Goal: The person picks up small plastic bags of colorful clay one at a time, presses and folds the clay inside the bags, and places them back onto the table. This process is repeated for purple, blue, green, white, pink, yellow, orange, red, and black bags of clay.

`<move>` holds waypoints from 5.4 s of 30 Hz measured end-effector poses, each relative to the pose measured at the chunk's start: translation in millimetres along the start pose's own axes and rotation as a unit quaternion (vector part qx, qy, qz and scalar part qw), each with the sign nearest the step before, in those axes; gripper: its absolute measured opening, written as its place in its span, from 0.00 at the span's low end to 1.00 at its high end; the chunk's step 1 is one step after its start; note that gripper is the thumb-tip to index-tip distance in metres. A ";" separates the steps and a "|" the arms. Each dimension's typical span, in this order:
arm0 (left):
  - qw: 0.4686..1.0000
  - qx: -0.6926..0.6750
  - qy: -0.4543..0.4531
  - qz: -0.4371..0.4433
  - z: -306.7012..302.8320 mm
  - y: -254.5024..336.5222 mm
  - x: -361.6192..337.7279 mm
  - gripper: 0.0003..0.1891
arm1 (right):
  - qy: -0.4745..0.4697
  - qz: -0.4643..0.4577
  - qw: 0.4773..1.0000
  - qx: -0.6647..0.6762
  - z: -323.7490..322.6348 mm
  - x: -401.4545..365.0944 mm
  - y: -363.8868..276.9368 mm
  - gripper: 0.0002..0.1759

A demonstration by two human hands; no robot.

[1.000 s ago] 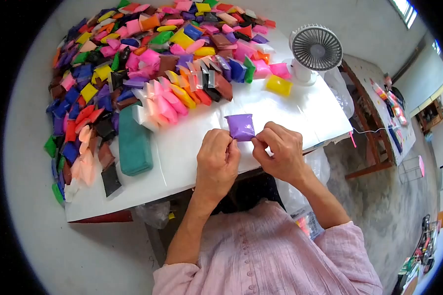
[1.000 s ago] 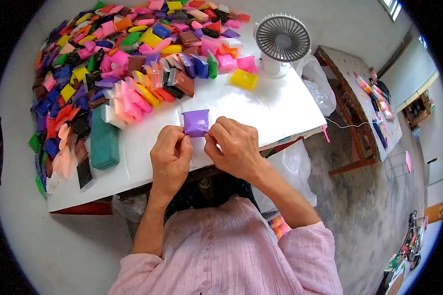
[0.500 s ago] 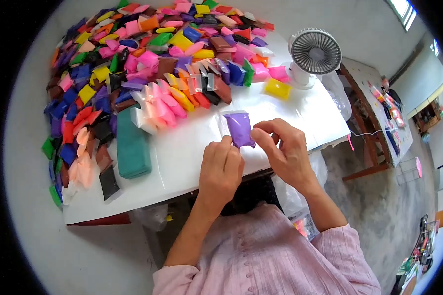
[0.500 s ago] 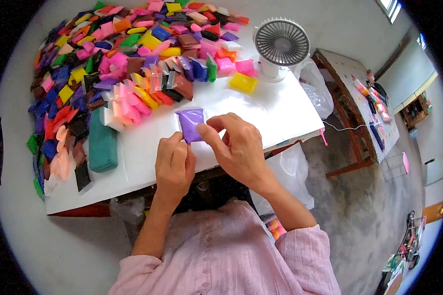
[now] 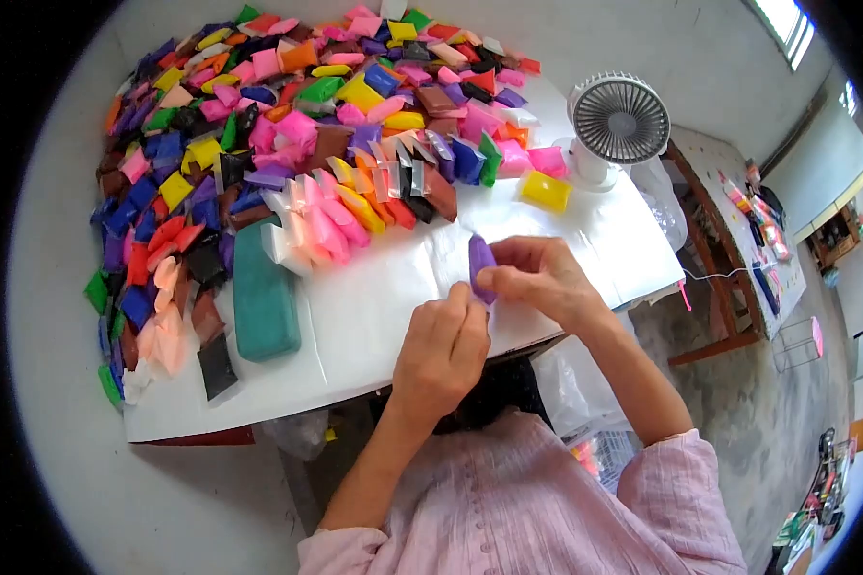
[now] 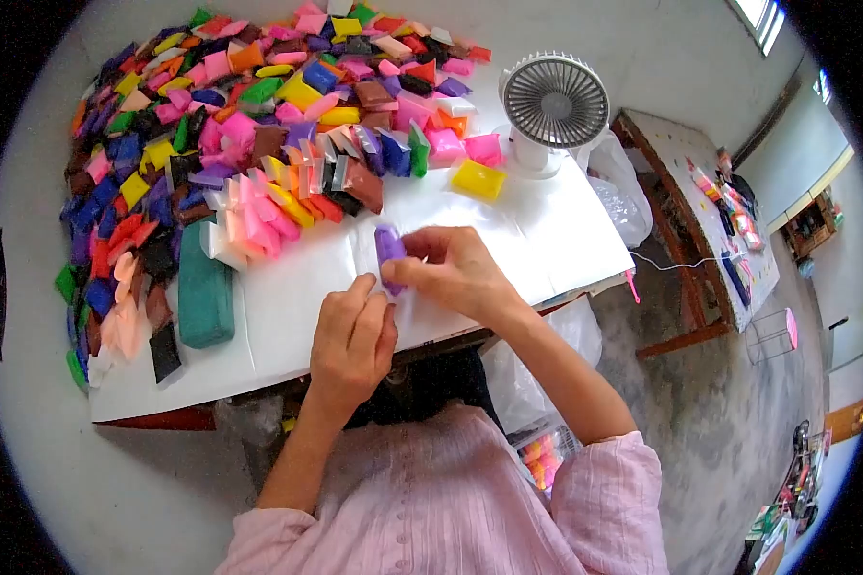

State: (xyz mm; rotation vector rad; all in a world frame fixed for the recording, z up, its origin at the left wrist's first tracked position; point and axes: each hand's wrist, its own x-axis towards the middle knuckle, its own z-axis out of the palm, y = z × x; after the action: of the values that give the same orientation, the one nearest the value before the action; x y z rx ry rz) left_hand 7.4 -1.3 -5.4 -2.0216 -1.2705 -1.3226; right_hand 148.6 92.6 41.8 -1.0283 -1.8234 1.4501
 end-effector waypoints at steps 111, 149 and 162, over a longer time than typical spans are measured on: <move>0.767 -0.506 -0.041 -0.392 -25.0 -29.6 36.3 0.17 | 0.072 -0.224 0.971 0.044 25.0 -6.7 -1.0 0.14; 0.674 -0.591 -0.032 -0.442 -14.8 -29.2 14.5 0.18 | 0.210 -0.553 0.719 -0.365 26.8 -20.2 24.2 0.15; 0.893 -0.375 0.002 -0.251 -7.9 -19.2 13.3 0.19 | 0.225 -0.241 0.937 -0.116 56.9 -22.8 1.8 0.22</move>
State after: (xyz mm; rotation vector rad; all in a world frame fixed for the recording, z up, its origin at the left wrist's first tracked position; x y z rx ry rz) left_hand -11.2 8.7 7.3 -2.2139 -1.4922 -2.3526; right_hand 114.3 43.9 27.1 -0.8492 -1.7576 0.6558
